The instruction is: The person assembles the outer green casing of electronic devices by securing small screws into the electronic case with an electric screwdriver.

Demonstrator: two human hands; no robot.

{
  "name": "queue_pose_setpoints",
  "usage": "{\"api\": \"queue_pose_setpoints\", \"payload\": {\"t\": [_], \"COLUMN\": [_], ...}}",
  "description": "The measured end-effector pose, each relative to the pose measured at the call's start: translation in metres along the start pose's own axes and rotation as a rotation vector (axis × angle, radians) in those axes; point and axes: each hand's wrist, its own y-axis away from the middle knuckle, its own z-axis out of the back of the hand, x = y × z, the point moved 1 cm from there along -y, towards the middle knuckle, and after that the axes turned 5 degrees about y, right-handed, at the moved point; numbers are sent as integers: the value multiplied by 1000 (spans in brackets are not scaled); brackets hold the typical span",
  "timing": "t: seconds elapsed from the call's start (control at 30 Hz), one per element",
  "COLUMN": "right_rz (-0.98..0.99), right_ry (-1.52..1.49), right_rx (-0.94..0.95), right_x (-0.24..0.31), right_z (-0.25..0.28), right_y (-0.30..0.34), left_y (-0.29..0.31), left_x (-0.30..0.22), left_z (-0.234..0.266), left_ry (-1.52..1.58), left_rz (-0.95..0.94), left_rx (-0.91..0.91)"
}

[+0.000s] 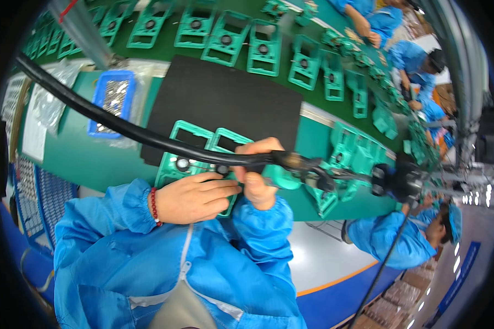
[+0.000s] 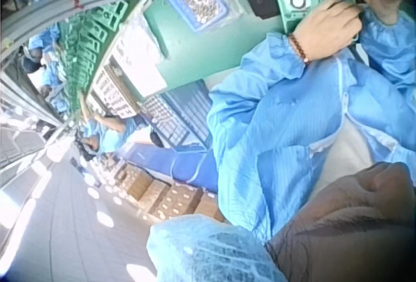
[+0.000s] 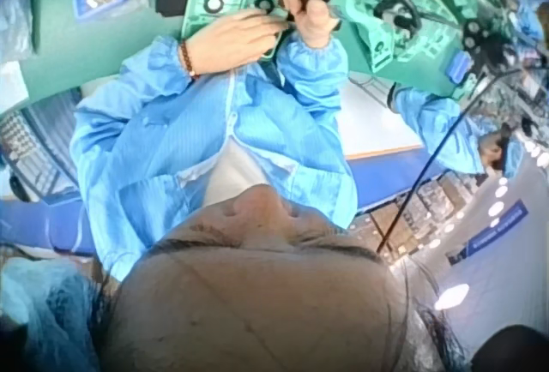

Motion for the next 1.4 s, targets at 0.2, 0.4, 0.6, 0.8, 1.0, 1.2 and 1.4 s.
{"api": "queue_pose_setpoints", "payload": {"t": [0.2, 0.4, 0.6, 0.8, 1.0, 1.2, 1.4], "right_rz": [-23, -72, -31, 188, 364, 307, 351], "right_ry": [191, 172, 218, 177, -49, -203, -209], "right_rx": [-11, 101, 139, -59, 226, 301, 330], "right_x": [0, 5, 5, 60, 66, 58, 64], "right_z": [-5, 5, 15, -22, -33, -36, -45], "right_y": [12, 16, 13, 7, 26, 41, 32], "left_y": [0, -2, -1, 10, 26, 36, 37], "left_x": [-4, -10, -10, -10, -15, -16, -17], "left_z": [-13, -11, -18, -14, 4, 10, 10], "left_ry": [129, 173, 187, 185, -86, -176, -204], "left_rz": [126, 161, 196, 186, 136, 147, 154], "left_rx": [98, 34, -7, -127, -333, -379, -393]}}
